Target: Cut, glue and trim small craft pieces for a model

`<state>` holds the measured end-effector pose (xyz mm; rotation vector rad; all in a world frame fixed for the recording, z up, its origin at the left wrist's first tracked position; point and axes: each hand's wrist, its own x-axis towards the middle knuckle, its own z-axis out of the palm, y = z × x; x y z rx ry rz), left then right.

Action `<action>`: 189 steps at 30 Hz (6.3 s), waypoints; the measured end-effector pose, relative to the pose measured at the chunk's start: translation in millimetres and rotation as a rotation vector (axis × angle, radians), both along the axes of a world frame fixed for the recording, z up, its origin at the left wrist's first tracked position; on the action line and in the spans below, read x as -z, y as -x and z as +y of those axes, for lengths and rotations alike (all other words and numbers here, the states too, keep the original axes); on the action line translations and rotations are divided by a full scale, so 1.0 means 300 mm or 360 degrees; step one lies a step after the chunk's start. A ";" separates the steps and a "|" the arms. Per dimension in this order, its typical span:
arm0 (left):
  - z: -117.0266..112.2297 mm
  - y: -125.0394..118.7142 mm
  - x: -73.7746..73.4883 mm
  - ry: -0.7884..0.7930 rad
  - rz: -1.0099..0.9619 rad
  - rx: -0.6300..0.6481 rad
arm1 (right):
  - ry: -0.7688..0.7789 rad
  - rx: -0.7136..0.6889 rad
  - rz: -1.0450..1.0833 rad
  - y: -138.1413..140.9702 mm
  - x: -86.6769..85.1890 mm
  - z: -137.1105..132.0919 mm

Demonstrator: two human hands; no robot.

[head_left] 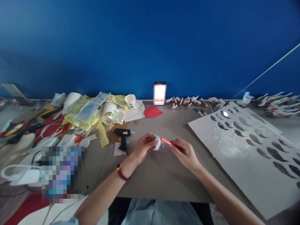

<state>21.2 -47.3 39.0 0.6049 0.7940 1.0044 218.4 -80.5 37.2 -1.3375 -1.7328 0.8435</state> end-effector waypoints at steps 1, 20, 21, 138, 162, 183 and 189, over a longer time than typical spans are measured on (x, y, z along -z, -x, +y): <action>0.001 0.000 0.002 0.0004 -0.0003 -0.0001 | 0.0004 0.0006 0.0009 -0.001 0.001 0.000; 0.011 0.018 -0.012 0.0006 -0.0096 -0.0043 | -0.0040 -0.0026 -0.0045 0.008 -0.006 -0.003; 0.011 0.018 -0.012 -0.0001 -0.0092 -0.0034 | -0.0051 -0.0028 -0.0043 0.009 -0.005 -0.004; 0.014 0.023 -0.019 -0.0003 0.0114 -0.0064 | 0.0120 -0.0067 0.0074 -0.001 0.007 -0.003; 0.003 0.001 0.029 -0.0436 0.0677 -0.0087 | 0.0655 0.0104 0.0673 0.012 0.031 0.005; -0.038 -0.005 -0.001 -0.1108 0.1095 0.0197 | 0.0886 0.0115 0.0951 0.018 0.035 0.011; -0.039 -0.008 -0.009 -0.1288 0.1258 0.0148 | 0.0967 0.0038 0.1046 0.014 0.044 0.011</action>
